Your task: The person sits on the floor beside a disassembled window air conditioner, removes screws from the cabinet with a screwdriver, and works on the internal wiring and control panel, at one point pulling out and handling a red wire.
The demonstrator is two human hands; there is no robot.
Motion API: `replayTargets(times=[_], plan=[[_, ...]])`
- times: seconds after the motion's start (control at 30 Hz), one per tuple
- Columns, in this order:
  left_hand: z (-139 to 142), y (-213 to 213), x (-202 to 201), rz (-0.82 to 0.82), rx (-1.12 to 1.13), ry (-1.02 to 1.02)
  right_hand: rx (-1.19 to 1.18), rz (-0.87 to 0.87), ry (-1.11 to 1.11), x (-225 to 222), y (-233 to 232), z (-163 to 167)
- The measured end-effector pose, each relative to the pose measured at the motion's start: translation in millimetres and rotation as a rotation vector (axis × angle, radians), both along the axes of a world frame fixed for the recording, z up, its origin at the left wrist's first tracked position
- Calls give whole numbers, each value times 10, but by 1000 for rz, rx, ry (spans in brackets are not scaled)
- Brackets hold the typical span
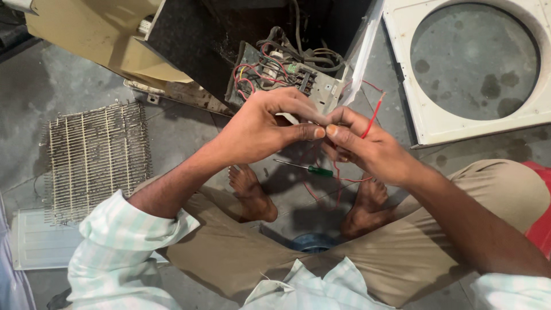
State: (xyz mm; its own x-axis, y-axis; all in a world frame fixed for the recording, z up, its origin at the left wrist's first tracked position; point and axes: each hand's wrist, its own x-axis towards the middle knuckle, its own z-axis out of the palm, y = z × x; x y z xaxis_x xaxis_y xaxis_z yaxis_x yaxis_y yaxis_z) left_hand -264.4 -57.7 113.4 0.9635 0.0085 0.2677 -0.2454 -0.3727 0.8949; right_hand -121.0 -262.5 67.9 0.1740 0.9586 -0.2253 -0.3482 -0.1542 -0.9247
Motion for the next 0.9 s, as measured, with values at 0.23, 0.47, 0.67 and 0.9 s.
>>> replayTargets(times=[0.23,0.47,0.67,0.9], plan=[[-86,32,44,64,-839,200,139,-246,-590,-221,-75,78],[-131,-3,87,73,-794,200,363,-376,-1034,-174,-62,191],[-113,-227,67,167,-452,220,281,-295,-920,-146,-47,148],[-67,-264,47,145,-266,74,310,-272,-966,-82,-59,20]])
